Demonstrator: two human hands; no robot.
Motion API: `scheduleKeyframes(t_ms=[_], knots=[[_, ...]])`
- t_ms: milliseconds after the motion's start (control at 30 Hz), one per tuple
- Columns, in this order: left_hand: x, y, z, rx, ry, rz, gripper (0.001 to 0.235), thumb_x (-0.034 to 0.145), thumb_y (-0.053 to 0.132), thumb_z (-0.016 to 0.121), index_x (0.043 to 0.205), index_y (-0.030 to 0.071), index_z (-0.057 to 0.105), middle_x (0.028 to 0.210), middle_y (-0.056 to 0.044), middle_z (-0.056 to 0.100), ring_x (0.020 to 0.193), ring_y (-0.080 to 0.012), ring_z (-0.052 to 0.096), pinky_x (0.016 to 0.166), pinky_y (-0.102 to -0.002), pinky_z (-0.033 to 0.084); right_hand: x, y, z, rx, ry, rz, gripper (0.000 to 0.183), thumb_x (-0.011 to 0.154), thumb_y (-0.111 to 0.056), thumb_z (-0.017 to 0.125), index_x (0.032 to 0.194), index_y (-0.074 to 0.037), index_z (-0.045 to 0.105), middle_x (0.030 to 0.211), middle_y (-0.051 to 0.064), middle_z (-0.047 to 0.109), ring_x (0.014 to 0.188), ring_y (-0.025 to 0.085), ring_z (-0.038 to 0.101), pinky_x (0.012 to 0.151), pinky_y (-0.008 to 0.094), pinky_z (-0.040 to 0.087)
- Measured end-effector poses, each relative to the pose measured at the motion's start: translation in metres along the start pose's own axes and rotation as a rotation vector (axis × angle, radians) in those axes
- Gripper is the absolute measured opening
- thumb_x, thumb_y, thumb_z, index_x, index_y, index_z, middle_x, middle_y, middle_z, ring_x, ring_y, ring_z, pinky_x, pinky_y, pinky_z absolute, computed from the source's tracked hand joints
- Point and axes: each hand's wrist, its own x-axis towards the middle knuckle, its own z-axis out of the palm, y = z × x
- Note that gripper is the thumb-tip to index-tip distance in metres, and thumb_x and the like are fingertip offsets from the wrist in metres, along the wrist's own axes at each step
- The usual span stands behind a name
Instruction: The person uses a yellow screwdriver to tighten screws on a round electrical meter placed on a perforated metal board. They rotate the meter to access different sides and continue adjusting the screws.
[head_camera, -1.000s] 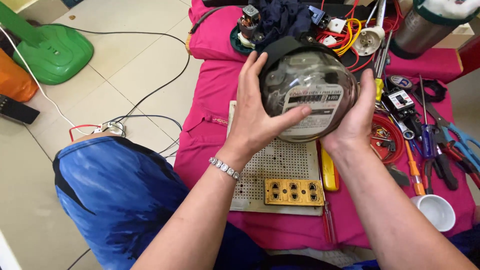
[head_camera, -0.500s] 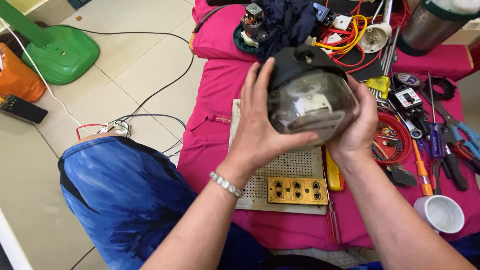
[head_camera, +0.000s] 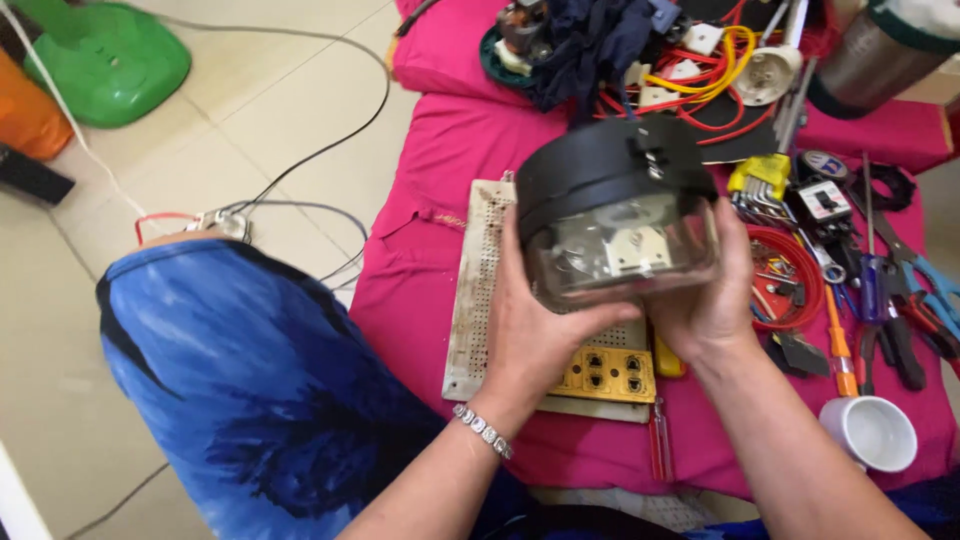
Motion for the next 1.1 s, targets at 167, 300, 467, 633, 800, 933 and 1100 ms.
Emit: scheduleKeyframes(t_ms=[167, 300, 467, 633, 800, 933, 1100], knots=[[-0.006, -0.015, 0.000, 0.119, 0.000, 0.030, 0.133, 0.052, 0.042, 0.091, 0.154, -0.006, 0.020, 0.148, -0.028, 0.049, 0.131, -0.0374, 0.058, 0.108, -0.041, 0.048, 0.003, 0.013, -0.023, 0.113, -0.017, -0.006, 0.053, 0.089, -0.054, 0.060, 0.128, -0.017, 0.064, 0.122, 0.002, 0.068, 0.109, 0.017, 0.064, 0.100, 0.038, 0.050], [-0.008, -0.016, 0.002, 0.102, 0.018, 0.040, 0.131, 0.052, 0.041, 0.092, 0.153, -0.006, 0.022, 0.150, -0.026, 0.047, 0.132, -0.0356, 0.057, 0.109, -0.039, 0.048, 0.008, 0.015, -0.028, 0.126, -0.058, -0.005, 0.064, 0.089, -0.064, 0.057, 0.130, -0.015, 0.066, 0.120, 0.004, 0.072, 0.106, 0.019, 0.069, 0.095, 0.037, 0.053], [-0.006, -0.013, 0.000, 0.113, 0.011, 0.043, 0.133, 0.052, 0.042, 0.092, 0.153, -0.007, 0.021, 0.149, -0.027, 0.047, 0.132, -0.0363, 0.057, 0.109, -0.041, 0.047, 0.008, 0.017, -0.024, 0.133, -0.023, -0.025, 0.060, 0.093, -0.061, 0.054, 0.132, -0.018, 0.066, 0.124, 0.002, 0.071, 0.108, 0.018, 0.068, 0.093, 0.035, 0.052], [0.010, -0.019, -0.005, 0.305, 0.000, 0.254, 0.136, 0.059, 0.052, 0.092, 0.157, -0.005, 0.017, 0.165, -0.032, 0.023, 0.154, -0.0457, 0.033, 0.127, -0.049, 0.032, 0.012, 0.015, -0.023, 0.137, 0.070, -0.049, 0.055, 0.093, -0.060, 0.054, 0.124, -0.016, 0.066, 0.111, 0.002, 0.071, 0.098, 0.017, 0.069, 0.087, 0.033, 0.054], [0.038, -0.014, -0.012, 0.568, -0.210, 0.376, 0.150, 0.052, 0.059, 0.105, 0.166, 0.026, 0.012, 0.175, -0.029, 0.005, 0.162, -0.0564, 0.018, 0.130, -0.063, 0.029, 0.012, 0.010, -0.013, 0.150, 0.053, -0.039, 0.060, 0.097, -0.058, 0.044, 0.135, -0.015, 0.061, 0.122, 0.003, 0.069, 0.105, 0.017, 0.067, 0.093, 0.035, 0.053], [0.056, 0.000, -0.019, 0.657, -0.254, 0.398, 0.161, 0.042, 0.056, 0.113, 0.165, 0.030, 0.012, 0.174, -0.029, 0.010, 0.159, -0.0535, 0.027, 0.127, -0.058, 0.034, 0.011, 0.003, 0.004, 0.133, 0.078, 0.000, 0.068, 0.094, -0.060, 0.040, 0.141, -0.013, 0.057, 0.131, 0.006, 0.067, 0.114, 0.021, 0.064, 0.102, 0.041, 0.050], [0.074, 0.011, -0.016, 0.640, -0.281, 0.462, 0.157, 0.042, 0.049, 0.110, 0.164, 0.025, 0.014, 0.162, -0.031, 0.033, 0.146, -0.0495, 0.042, 0.121, -0.055, 0.041, 0.011, -0.007, 0.020, 0.097, 0.127, 0.025, 0.070, 0.097, -0.060, 0.029, 0.140, -0.012, 0.057, 0.131, 0.008, 0.067, 0.115, 0.021, 0.065, 0.099, 0.040, 0.052]])
